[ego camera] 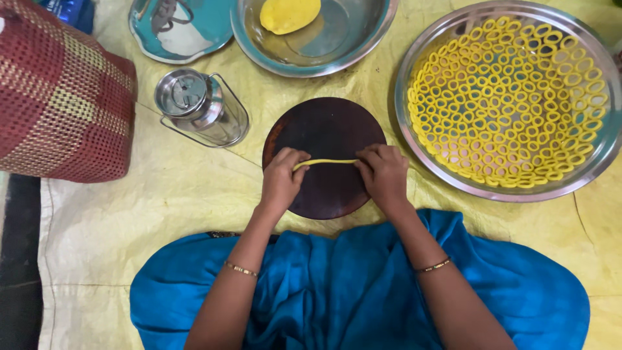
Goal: The person rolls small pieces of yellow dough into thin ropes on a wooden board, then joins the ends to form rings and places them on a metal tray. The process is repeated continuously throughout the clip.
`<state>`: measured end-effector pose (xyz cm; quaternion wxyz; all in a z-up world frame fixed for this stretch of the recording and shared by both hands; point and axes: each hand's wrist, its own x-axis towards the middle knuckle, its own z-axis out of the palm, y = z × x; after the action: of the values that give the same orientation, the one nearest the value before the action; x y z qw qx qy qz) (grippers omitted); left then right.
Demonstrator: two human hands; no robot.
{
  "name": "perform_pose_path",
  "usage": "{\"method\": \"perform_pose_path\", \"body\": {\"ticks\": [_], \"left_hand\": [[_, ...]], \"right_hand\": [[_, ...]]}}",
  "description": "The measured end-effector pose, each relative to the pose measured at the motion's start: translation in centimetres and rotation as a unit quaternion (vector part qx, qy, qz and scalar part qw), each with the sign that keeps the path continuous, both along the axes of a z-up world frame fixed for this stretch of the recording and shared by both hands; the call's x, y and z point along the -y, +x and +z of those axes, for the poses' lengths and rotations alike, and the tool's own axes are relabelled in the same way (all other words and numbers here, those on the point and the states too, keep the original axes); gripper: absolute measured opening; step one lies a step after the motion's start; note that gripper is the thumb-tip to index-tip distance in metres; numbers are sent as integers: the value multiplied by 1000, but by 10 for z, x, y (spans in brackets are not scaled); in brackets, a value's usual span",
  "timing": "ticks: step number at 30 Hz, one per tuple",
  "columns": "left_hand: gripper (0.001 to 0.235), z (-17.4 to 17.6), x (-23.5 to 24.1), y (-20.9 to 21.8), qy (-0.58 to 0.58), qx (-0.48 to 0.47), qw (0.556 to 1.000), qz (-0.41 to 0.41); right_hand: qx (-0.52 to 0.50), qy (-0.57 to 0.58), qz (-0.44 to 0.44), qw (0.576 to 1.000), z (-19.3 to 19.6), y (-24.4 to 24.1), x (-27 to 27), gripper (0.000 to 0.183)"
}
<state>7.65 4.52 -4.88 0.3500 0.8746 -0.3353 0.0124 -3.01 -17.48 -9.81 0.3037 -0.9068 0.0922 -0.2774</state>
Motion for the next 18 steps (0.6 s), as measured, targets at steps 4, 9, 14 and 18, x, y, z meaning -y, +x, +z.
{"method": "perform_pose_path", "body": {"ticks": [4, 9, 14, 18], "left_hand": [[41, -9, 6, 3, 88, 16, 996, 6], [72, -25, 26, 9, 100, 96, 990, 25], [86, -54, 98, 22, 118, 116, 986, -23], [89, -68, 134, 18, 199, 103, 974, -30]], "right_hand": [[8, 5, -30, 999, -1, 0, 7, 26], [36, 70, -66, 995, -6, 1, 20, 19], [72, 120, -95, 986, -2, 2, 32, 16], [77, 152, -109, 979, 4, -3, 37, 18]]}}
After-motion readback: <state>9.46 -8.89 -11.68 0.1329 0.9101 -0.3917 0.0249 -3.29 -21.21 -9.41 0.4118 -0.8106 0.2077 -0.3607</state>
